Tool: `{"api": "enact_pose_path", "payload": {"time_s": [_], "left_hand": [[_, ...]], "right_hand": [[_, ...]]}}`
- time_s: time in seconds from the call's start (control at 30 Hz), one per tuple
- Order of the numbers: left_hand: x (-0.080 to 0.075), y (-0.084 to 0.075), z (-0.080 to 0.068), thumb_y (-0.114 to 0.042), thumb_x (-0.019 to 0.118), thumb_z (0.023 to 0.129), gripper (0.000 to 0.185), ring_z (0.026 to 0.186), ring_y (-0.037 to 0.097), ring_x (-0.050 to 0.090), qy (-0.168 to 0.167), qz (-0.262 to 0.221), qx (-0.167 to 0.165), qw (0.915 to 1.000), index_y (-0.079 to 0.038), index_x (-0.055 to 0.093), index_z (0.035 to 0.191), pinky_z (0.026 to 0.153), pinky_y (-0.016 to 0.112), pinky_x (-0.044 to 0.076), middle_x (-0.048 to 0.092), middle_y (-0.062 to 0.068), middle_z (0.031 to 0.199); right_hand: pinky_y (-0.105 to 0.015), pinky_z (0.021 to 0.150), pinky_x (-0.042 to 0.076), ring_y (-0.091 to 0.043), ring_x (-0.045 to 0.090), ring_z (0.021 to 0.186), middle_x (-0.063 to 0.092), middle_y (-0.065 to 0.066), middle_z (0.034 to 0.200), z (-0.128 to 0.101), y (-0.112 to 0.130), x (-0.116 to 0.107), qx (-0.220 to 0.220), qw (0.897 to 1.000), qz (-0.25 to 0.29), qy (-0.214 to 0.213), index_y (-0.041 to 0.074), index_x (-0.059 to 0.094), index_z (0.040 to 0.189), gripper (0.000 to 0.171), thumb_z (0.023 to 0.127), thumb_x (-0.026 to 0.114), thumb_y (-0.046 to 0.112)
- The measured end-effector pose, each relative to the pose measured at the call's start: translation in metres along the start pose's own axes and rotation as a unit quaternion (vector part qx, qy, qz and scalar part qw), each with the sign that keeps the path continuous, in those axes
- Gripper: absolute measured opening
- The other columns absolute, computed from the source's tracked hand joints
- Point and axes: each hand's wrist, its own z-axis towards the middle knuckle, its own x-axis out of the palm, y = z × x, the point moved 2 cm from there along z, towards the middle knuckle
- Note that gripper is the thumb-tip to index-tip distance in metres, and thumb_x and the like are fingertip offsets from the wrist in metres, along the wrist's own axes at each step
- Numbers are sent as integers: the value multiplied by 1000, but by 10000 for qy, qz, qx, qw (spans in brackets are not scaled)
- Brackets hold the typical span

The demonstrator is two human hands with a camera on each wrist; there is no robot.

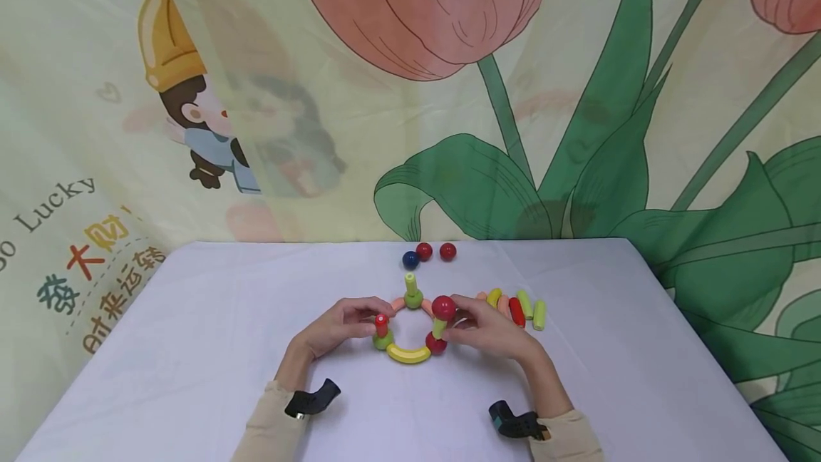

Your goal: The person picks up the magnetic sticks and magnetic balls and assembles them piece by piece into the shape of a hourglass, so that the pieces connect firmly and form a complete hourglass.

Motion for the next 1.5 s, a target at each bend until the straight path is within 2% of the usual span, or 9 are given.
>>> {"api": "enact_pose_path", "payload": {"time_s": [0.1, 0.27, 0.5, 0.63, 0.83, 1.13, 1.43, 1.5], "left_hand": [[0, 1, 1, -15, 65, 88, 30, 112, 15, 57, -55, 166, -142, 9997, -8, 63, 117, 96, 24, 46, 63, 14, 115], [3, 0, 2, -19, 69, 86, 28, 93, 16, 61, -279, 415, -414, 9979, -10, 66, 112, 86, 25, 49, 66, 3, 103], [4, 0, 3, -22, 69, 85, 30, 94, 14, 61, -607, 652, -629, 9940, -12, 67, 113, 86, 25, 49, 67, 5, 107], [4, 1, 4, -24, 70, 85, 29, 96, 13, 62, -729, 841, -715, 9912, -17, 68, 113, 86, 24, 49, 68, 3, 110], [6, -1, 6, -25, 71, 84, 28, 97, 12, 63, -705, 990, -654, 9904, -20, 70, 111, 86, 24, 49, 70, 0, 108], [8, -2, 9, -22, 72, 83, 26, 93, 13, 60, -714, 1052, -534, 9904, -20, 72, 109, 85, 26, 47, 69, 1, 102], [9, -3, 9, -22, 70, 85, 28, 94, 14, 58, -559, 1077, -414, 9917, -14, 70, 112, 86, 27, 47, 69, 5, 104], [8, -2, 9, -23, 69, 86, 27, 94, 12, 59, -629, 1055, -436, 9915, -14, 70, 111, 85, 25, 47, 69, 5, 105]], "right_hand": [[-21, 83, 50, -21, 61, 102, 65, -4, 109, 1, 0, 3, 14, 10000, -48, 12, 9, 58, 122, 41, 86, 68, 26], [-21, 83, 50, -22, 58, 102, 64, -2, 108, 3, 2, 8, 73, 9997, -193, -116, 12, 58, 124, 43, 86, 69, 29], [-22, 86, 49, -18, 57, 101, 62, 3, 102, 9, 6, 15, -82, 9991, -392, -116, 19, 62, 110, 27, 87, 66, 31], [-22, 87, 49, -15, 57, 100, 61, 5, 104, 11, 9, 19, -268, 9988, -385, -128, 19, 62, 113, 28, 88, 66, 31], [-23, 86, 50, -14, 57, 98, 61, 4, 103, 12, 10, 22, -364, 9984, -397, -146, 19, 61, 117, 30, 89, 65, 29], [-23, 83, 50, -16, 56, 96, 59, 5, 101, 13, 11, 25, -258, 9976, -626, -132, 19, 61, 121, 33, 89, 64, 30], [-23, 84, 49, -15, 55, 95, 59, 7, 100, 14, 11, 25, -187, 9974, -682, -116, 25, 60, 120, 31, 89, 64, 31], [-23, 84, 49, -15, 55, 95, 59, 7, 100, 14, 10, 26, -184, 9975, -674, -115, 25, 60, 120, 31, 89, 64, 31]]}}
